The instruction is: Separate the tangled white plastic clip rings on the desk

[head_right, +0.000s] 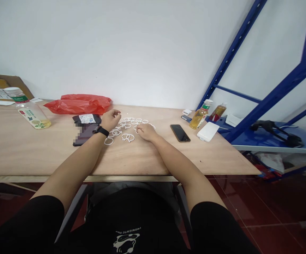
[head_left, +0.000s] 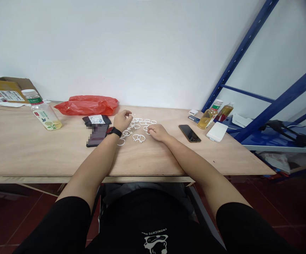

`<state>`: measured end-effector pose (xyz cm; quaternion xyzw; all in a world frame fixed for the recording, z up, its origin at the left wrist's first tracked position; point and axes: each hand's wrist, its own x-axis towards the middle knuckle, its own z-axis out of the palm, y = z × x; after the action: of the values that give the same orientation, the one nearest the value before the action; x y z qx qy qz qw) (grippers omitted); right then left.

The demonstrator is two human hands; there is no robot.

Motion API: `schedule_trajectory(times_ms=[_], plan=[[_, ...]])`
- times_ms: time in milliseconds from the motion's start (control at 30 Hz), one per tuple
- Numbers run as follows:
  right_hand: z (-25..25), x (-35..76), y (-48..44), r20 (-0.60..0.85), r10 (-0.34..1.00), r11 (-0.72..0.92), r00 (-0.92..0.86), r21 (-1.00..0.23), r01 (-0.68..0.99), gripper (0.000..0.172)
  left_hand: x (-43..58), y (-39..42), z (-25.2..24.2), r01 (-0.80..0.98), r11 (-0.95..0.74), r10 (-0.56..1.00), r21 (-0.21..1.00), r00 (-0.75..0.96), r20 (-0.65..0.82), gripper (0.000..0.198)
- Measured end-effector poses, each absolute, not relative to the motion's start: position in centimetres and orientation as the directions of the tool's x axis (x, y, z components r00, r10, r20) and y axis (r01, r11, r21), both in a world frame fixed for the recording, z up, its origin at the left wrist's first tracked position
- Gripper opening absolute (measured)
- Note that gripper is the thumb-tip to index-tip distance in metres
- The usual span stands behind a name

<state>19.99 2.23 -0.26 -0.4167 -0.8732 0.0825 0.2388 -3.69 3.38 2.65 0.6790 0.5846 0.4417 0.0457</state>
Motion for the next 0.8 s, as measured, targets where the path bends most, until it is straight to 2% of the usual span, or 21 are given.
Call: schedule_trajectory(times_ms=[233,367,433,633,800], plan=[[0.3,19.3,1.2,0.301,0.703,0.705,-0.644,-0.177,0.687,0.026,-3.9,3.8,2.3,0.763,-0.291,0.836,0.577,-0.090,0.541,0.031],[0.6,18.5,0.0,0.281,0.678,0.731,-0.680,-0.151,0.666,0.039,-4.1,3.9,2.3,0.767,-0.285,0.838,0.575,-0.092,0.538,0.031],[0.7,18.3,-0.3,0.268,0.670,0.740,-0.692,-0.161,0.653,0.041,-4.1,3.8,2.3,0.769,-0.293,0.834,0.568,-0.084,0.545,0.031],[0.8,19.1,0.1,0.281,0.721,0.692,-0.633,-0.248,0.678,0.033,-4.0,3.8,2.4,0.810,-0.285,0.847,0.512,-0.037,0.530,0.034],[0.3,20.2,1.5,0.351,0.759,0.650,-0.548,-0.377,0.660,0.029,-4.0,3.5,2.5,0.892,-0.318,0.862,0.321,0.130,0.491,0.034]])
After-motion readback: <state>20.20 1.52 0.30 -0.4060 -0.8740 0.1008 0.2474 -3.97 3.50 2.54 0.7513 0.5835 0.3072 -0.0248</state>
